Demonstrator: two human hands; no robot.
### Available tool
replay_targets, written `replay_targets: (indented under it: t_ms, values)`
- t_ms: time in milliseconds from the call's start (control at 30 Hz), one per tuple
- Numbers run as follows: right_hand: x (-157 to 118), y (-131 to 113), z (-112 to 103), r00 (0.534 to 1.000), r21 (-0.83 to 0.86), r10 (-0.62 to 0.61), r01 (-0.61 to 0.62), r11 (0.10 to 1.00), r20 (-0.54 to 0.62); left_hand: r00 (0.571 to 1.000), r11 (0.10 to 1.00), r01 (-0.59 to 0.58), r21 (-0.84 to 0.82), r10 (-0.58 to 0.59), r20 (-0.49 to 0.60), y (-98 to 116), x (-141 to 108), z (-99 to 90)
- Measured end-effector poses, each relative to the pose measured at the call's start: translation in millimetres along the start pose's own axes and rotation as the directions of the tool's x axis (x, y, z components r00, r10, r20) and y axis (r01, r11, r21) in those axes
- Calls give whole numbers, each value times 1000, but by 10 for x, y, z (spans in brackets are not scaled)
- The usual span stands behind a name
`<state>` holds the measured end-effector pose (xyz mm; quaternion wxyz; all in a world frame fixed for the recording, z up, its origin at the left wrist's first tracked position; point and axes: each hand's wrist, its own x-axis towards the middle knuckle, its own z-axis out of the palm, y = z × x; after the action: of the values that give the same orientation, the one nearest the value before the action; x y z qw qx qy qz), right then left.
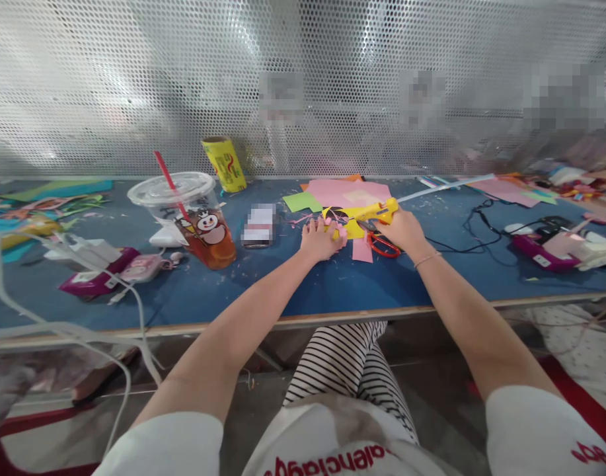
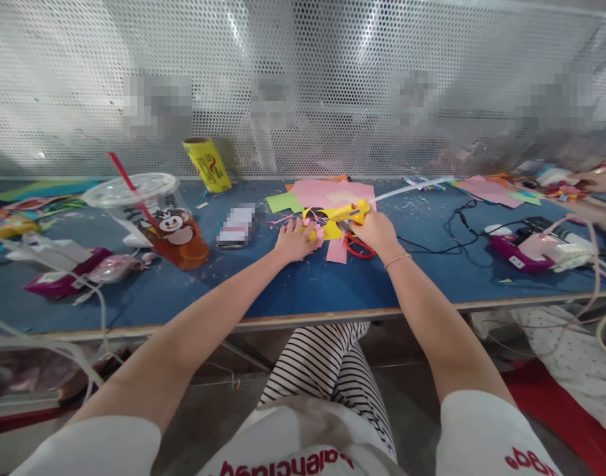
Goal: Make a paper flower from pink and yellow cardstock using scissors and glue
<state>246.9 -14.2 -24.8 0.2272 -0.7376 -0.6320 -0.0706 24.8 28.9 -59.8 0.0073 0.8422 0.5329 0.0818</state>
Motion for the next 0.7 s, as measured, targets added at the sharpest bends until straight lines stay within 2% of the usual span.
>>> replay_targets:
  t_ms: [100,167,233,300,433,700]
  values:
    - [2,4,-1,1000,-12,3,-3,1000,-2,997,999,-39,0,39,-73,20,-57,-51]
    - [2,5,-3,1000,-13,1,-1,1000,-4,983,987,-157,28,159,-95,34,-97,-88]
    - [3,6,-7,1000,-9,-1,1,1000,-6,958,959,-279,53,282,-54,41,-122,-109]
    - [4,6,-9,1000,-5,2,-2,1000,-9,941,939,-339,49,338,28,43,-129,-113]
    - [6,12,-9,1000,7,1,-1,1000,-14,927,934,-357,25,351,130,40,-105,-108]
    - [14,28,-11,1000,23,1,0,1000,-20,925,935,-354,9,348,155,25,-38,-101]
